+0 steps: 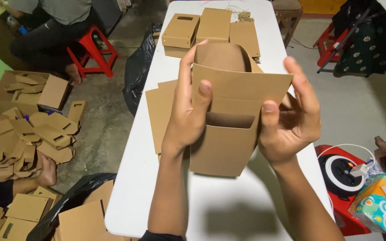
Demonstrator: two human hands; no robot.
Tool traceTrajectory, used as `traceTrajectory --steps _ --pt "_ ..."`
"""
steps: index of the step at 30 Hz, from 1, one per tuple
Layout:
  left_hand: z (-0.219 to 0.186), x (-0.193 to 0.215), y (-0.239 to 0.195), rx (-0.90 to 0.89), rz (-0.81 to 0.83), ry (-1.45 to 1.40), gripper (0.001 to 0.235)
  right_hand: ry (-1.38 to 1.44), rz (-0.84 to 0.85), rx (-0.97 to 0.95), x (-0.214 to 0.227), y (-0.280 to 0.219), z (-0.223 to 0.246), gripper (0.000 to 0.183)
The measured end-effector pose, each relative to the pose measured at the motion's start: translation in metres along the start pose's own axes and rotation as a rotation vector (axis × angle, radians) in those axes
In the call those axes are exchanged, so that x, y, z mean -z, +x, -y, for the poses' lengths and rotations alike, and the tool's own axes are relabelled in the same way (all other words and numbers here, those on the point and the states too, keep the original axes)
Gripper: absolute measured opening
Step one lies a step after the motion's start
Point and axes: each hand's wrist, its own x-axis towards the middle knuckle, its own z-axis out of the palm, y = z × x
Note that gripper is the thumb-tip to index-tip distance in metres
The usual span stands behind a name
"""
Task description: Assembling cardboard boxes by folding flat templates and tucking in flaps at a work table.
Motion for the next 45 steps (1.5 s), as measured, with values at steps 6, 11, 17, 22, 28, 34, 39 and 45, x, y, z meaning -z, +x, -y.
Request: traceTrajectory --steps 6,11,17,22,28,34,39,45 --pt "0.003 -0.002 -0.001 -0.012 -0.007 0.021 0.1 -0.152 0.081 -0.057 0.01 0.001 -0.002 0.057" --pt "0.003 -0.004 -0.005 -0.011 0.011 -0.001 0.102 -0.257 0.148 -0.075 0.006 0.009 0.011 0.074" --pt "0.006 -0.006 -0.004 -0.009 0.019 -0.043 0.099 -0.118 0.156 -0.091 -0.002 0.01 0.019 0.05" --pt "0.016 -0.006 -0.004 -0.007 0.019 -0.078 0.096 -0.082 0.16 -0.133 -0.008 0.01 0.03 0.054" --pt "0.025 -0.006 -0.004 -0.034 -0.02 -0.082 0.1 -0.145 0.104 -0.136 0.001 0.014 0.028 0.038" --pt "0.043 0.0 -0.009 -0.172 -0.111 -0.031 0.11 -0.193 0.185 -0.056 0.017 0.022 0.031 0.04" --pt "0.04 0.011 -0.01 -0.202 0.041 -0.006 0.113 0.183 0.192 -0.279 0.026 0.029 0.035 0.024" --pt "0.036 0.014 -0.012 -0.139 0.122 -0.062 0.115 0.038 0.545 -0.513 0.047 0.057 0.057 0.054"
